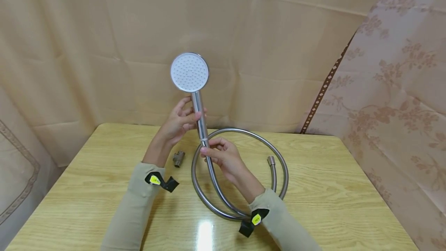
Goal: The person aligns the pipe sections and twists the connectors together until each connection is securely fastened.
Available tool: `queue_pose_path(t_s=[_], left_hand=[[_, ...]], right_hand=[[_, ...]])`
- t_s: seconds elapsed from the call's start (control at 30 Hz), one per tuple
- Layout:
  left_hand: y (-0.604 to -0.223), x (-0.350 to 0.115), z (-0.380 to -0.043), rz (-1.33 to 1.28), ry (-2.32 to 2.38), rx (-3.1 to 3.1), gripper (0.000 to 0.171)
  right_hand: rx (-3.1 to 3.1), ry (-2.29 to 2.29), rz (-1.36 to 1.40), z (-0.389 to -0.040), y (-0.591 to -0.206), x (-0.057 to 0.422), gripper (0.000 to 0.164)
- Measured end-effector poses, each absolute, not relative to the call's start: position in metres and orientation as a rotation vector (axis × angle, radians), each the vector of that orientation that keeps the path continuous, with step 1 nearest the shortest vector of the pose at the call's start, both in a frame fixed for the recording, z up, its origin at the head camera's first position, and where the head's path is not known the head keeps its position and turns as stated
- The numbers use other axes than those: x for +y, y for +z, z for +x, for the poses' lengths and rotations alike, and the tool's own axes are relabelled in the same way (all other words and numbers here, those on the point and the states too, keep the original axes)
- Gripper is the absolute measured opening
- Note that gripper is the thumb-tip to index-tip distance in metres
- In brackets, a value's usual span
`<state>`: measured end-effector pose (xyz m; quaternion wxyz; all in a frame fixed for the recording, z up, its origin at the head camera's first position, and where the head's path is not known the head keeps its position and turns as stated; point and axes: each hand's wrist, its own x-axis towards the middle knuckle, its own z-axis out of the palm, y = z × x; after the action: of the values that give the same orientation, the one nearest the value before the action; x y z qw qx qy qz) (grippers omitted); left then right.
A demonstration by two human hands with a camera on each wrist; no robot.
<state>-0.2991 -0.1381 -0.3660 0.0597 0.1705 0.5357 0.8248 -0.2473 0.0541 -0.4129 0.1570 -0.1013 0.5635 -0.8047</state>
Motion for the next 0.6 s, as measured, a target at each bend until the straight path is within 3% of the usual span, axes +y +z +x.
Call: queue_pose_path(t_s=[0.6], left_hand=[[-0.3634,-0.1377,-0.2955,0.553,2.566,1.595,0.052]], right_hand=[[1.554,-2.302,-0.332,-0.2458,-0.4103,0.059,0.02]])
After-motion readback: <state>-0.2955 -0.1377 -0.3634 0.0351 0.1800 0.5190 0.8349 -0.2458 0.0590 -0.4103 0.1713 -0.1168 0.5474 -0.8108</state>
